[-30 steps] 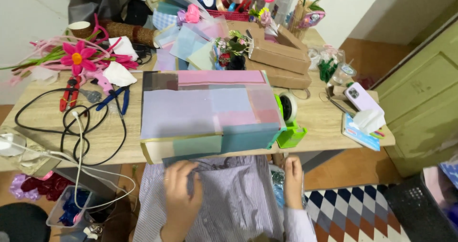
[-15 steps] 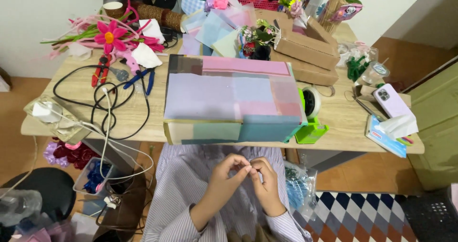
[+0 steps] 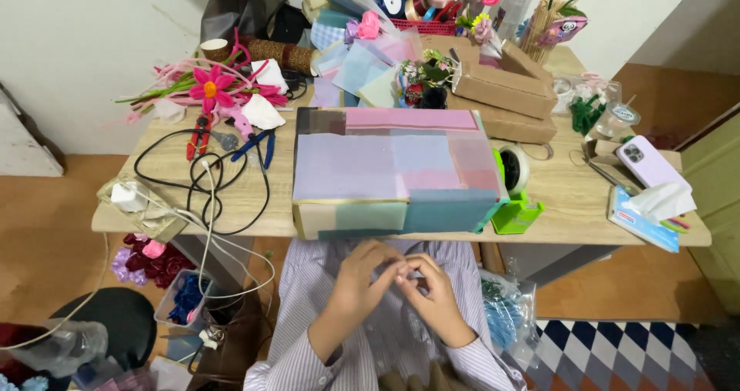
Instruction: The person wraps a rectangular box with multi-colored paper, folding the edges and securing them with clear tape. They rotate the box to wrap different sides and use a tape dispenser to apply tape to the seams.
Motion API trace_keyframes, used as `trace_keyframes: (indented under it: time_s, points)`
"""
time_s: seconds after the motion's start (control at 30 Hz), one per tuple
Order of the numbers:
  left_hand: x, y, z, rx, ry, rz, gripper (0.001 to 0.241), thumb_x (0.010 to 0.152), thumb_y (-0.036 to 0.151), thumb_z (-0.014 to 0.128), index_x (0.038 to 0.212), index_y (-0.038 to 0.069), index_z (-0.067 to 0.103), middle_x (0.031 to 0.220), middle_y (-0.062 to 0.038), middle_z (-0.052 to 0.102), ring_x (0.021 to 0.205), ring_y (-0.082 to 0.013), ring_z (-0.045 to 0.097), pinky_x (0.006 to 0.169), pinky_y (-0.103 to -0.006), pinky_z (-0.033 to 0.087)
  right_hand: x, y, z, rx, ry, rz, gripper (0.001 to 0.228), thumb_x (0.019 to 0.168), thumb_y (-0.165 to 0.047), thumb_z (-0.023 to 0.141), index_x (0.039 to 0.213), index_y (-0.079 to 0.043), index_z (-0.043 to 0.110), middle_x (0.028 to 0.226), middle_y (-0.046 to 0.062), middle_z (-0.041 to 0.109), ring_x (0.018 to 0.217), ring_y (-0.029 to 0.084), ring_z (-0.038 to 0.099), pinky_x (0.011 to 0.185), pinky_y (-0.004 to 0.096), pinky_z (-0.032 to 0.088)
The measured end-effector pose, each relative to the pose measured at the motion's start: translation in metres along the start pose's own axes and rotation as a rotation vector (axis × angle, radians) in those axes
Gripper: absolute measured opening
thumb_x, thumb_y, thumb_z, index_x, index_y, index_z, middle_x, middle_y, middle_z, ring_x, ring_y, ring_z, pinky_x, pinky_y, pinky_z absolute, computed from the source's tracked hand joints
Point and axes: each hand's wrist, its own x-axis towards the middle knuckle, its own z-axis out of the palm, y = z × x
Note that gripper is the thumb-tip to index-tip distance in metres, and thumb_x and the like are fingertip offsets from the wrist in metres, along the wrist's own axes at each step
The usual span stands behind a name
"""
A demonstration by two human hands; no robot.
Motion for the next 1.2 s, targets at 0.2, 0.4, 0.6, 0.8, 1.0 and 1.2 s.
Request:
trace_keyframes:
  time_s: [0.2, 0.4, 0.6, 0.8, 1.0, 1.2]
  points:
    - [0.008, 0.010, -0.006, 0.139, 0.084, 0.057, 0.008, 0.088, 0.006, 0.076, 0.095, 0.011, 0.074, 0.094, -0.006, 0.066, 0.083, -0.0277, 0.071, 0.075, -0.0366, 0.059, -0.002, 0.042, 0.009, 0.441, 0.061, 0.245, 0.011, 0.095, -0.006, 0.070, 0.105, -0.001, 0.070, 0.084, 0.005, 0.065, 0.070, 0.013, 0.064, 0.060, 0.026, 0.055]
    - [0.024, -0.018, -0.003, 0.391, 0.221, 0.258, 0.007, 0.088, 0.025, 0.079, 0.092, 0.021, 0.075, 0.098, 0.001, 0.062, 0.107, -0.0307, 0.061, 0.098, -0.0451, 0.049, 0.013, 0.061, 0.009, 0.433, 0.119, 0.191, 0.014, 0.093, -0.007, 0.070, 0.106, -0.002, 0.068, 0.081, 0.004, 0.067, 0.065, 0.010, 0.066, 0.063, 0.023, 0.053]
    - [0.047, 0.001, -0.008, 0.481, 0.244, 0.290, 0.009, 0.086, 0.028, 0.080, 0.087, 0.023, 0.072, 0.112, 0.002, 0.060, 0.132, -0.0358, 0.047, 0.116, -0.0620, 0.024, 0.023, 0.035, 0.007, 0.387, 0.184, 0.182, 0.009, 0.095, -0.009, 0.068, 0.102, -0.003, 0.069, 0.079, 0.005, 0.069, 0.063, 0.012, 0.068, 0.057, 0.021, 0.052]
    - [0.052, -0.007, -0.001, 0.470, 0.211, 0.207, 0.010, 0.085, 0.034, 0.081, 0.085, 0.027, 0.073, 0.110, 0.006, 0.062, 0.131, -0.0298, 0.050, 0.117, -0.0628, 0.018, 0.024, 0.051, 0.011, 0.547, 0.225, 0.204, 0.010, 0.097, -0.005, 0.066, 0.106, -0.003, 0.065, 0.079, 0.004, 0.066, 0.063, 0.009, 0.063, 0.058, 0.019, 0.048]
    - [0.057, -0.019, 0.006, 0.555, 0.235, 0.159, 0.010, 0.083, 0.039, 0.080, 0.084, 0.031, 0.075, 0.111, 0.009, 0.063, 0.125, -0.0240, 0.053, 0.113, -0.0541, 0.027, 0.033, 0.064, 0.014, 0.463, 0.240, 0.198, 0.042, 0.089, 0.003, 0.068, 0.125, -0.007, 0.049, 0.086, 0.005, 0.071, 0.068, 0.008, 0.066, 0.064, 0.020, 0.052]
    - [0.060, -0.031, 0.012, 0.618, 0.285, 0.191, 0.009, 0.084, 0.038, 0.080, 0.083, 0.031, 0.075, 0.112, 0.008, 0.062, 0.121, -0.0219, 0.053, 0.105, -0.0466, 0.032, 0.040, 0.043, 0.013, 0.213, 0.354, 0.295, 0.034, 0.085, -0.009, 0.082, 0.096, -0.013, 0.050, 0.080, 0.004, 0.076, 0.060, 0.010, 0.063, 0.059, 0.023, 0.049]
